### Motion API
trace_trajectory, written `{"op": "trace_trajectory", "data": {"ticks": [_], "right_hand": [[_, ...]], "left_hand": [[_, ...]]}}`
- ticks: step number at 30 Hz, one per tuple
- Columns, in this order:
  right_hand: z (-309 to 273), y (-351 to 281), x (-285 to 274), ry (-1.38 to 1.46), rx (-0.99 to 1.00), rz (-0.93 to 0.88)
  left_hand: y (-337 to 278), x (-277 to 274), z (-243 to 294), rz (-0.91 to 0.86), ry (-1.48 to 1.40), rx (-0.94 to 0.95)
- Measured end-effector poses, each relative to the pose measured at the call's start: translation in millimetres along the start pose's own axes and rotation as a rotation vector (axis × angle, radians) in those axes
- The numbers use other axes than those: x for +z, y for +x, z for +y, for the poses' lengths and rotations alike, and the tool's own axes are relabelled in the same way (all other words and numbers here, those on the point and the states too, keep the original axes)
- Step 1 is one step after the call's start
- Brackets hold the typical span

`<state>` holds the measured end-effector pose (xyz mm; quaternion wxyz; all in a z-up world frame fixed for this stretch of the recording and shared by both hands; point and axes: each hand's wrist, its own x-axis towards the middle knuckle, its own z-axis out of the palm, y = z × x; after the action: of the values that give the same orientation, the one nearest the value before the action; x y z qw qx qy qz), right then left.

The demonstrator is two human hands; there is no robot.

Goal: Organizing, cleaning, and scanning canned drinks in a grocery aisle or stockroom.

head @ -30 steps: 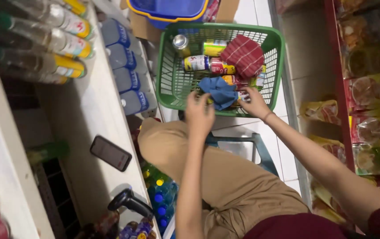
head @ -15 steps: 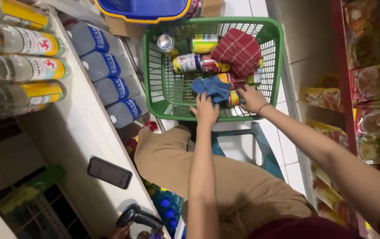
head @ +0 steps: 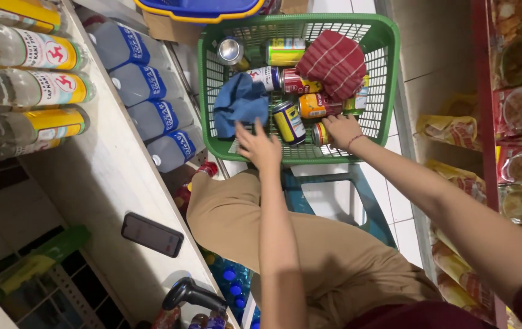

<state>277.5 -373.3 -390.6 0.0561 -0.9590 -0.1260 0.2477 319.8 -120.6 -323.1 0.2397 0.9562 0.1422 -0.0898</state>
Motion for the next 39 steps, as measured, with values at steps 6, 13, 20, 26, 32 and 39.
{"op": "trace_trajectory", "data": {"ticks": [6, 13, 20, 26, 32, 39], "right_hand": [[-11, 3, -17, -0.069, 0.056, -0.064], [-6, 5, 28, -0.163, 0.066, 0.069], [-37, 12, -15, 0.047, 0.126, -0.002], [-31, 15, -11, 0.261, 0.137, -0.003], [-7, 25, -7, 0.912, 0.133, 0.163], [-89, 2, -207, 0.538, -0.339, 0.438]], "left_hand": [[-12, 74, -3, -0.312, -0.222, 0.211], [21, 134, -23, -0.452, -0.462, -0.132], [29, 89, 4, -0.428, -0.545, -0.164], [46, 108, -5, -0.389, -0.608, -0.477], [59, 21, 12, -0.132, -0.664, -0.300], [8, -116, 53, 0.097, -0.425, 0.269]]}}
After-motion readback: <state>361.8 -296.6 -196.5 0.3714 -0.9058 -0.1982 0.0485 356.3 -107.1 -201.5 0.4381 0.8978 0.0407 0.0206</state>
